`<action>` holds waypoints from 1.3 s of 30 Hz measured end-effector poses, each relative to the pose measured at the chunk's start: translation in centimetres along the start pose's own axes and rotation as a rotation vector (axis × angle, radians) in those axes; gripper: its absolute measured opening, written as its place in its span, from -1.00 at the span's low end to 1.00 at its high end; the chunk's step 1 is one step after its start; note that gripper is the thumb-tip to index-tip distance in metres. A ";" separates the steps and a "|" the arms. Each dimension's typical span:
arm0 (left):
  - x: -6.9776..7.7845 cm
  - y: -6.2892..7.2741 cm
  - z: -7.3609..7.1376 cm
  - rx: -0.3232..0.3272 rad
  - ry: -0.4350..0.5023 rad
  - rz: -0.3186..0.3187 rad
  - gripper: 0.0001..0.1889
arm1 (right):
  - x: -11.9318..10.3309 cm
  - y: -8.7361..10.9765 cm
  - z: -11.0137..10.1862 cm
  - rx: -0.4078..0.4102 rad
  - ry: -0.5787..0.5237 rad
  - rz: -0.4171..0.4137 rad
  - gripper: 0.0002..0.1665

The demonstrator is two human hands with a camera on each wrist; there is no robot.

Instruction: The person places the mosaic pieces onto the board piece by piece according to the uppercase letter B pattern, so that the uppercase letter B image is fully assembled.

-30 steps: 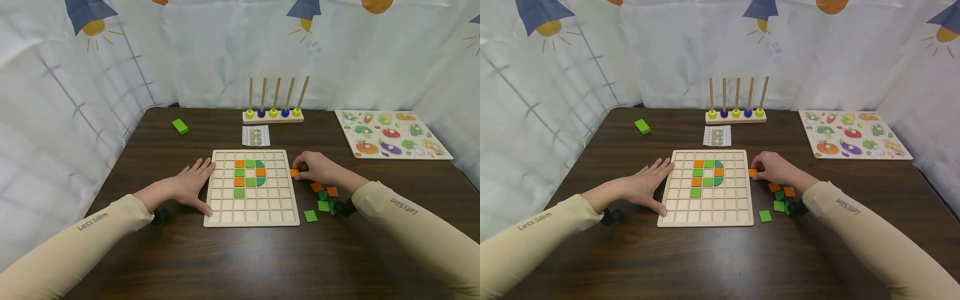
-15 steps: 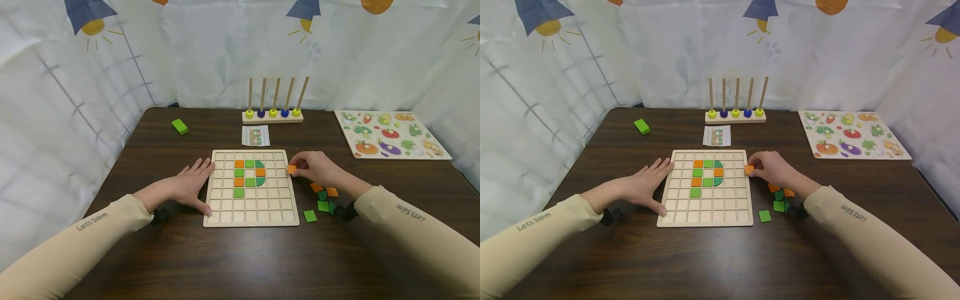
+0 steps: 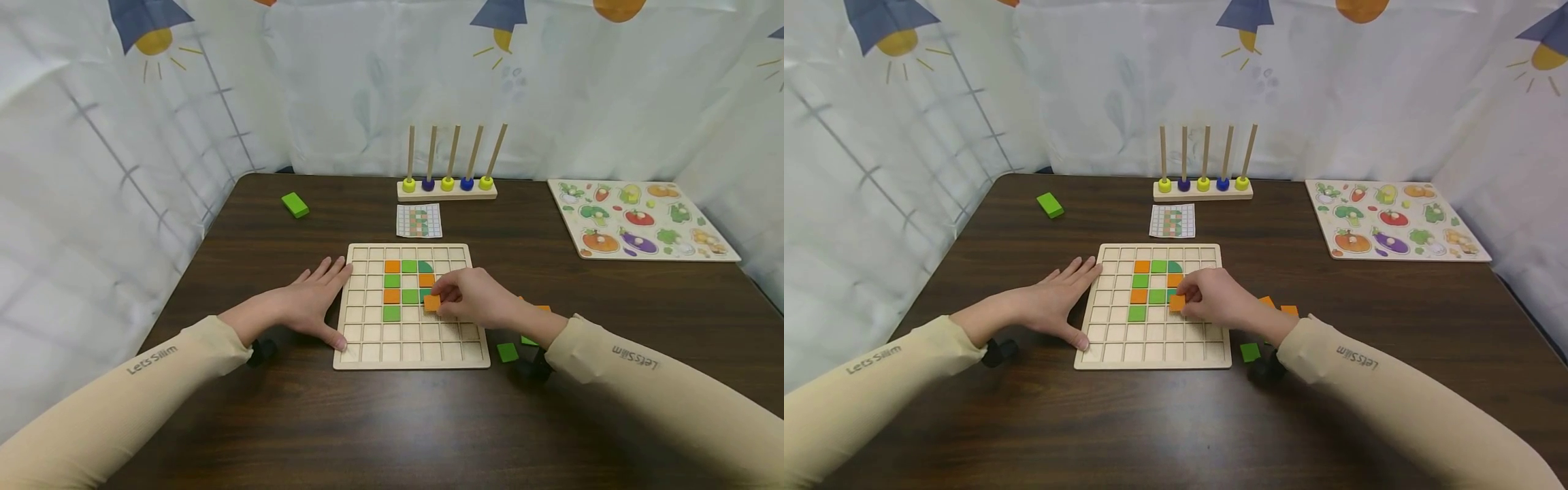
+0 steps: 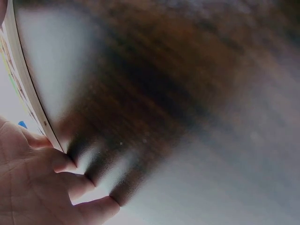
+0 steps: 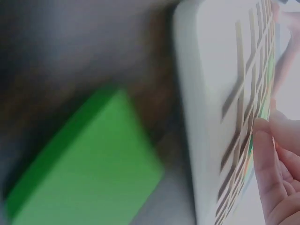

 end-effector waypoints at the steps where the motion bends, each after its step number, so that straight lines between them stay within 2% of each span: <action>1: 0.0 0.0 0.0 -0.001 0.001 0.000 0.48 | -0.4 -0.1 0.2 -0.004 -0.007 -0.005 -0.72; 8: 0.0 0.0 0.2 0.001 0.013 0.002 0.48 | -2.1 -0.8 1.9 -0.039 0.044 -0.036 -0.72; 13: 0.0 0.1 0.2 0.003 0.013 0.005 0.48 | -2.7 -1.1 2.6 -0.031 0.091 -0.082 -0.76; 18: 0.0 0.0 0.1 0.004 0.003 0.011 0.48 | -2.9 -1.0 2.7 -0.016 0.134 -0.102 -0.76; 29: 0.1 -0.1 0.0 -0.001 -0.001 0.004 0.49 | -2.9 -0.9 2.7 -0.009 0.148 -0.132 -0.73; 39: 0.0 0.0 0.0 0.004 -0.003 0.007 0.49 | -3.0 -1.0 2.8 -0.005 0.151 -0.123 -0.74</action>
Point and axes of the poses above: each hand's wrist, its own y-axis away from the middle knuckle, its own z-axis out of the palm, x = y × z, the point moved 4 cm from there along -y, towards the middle knuckle, and after that the axes turned 9 degrees about x, right-handed, at the moved point
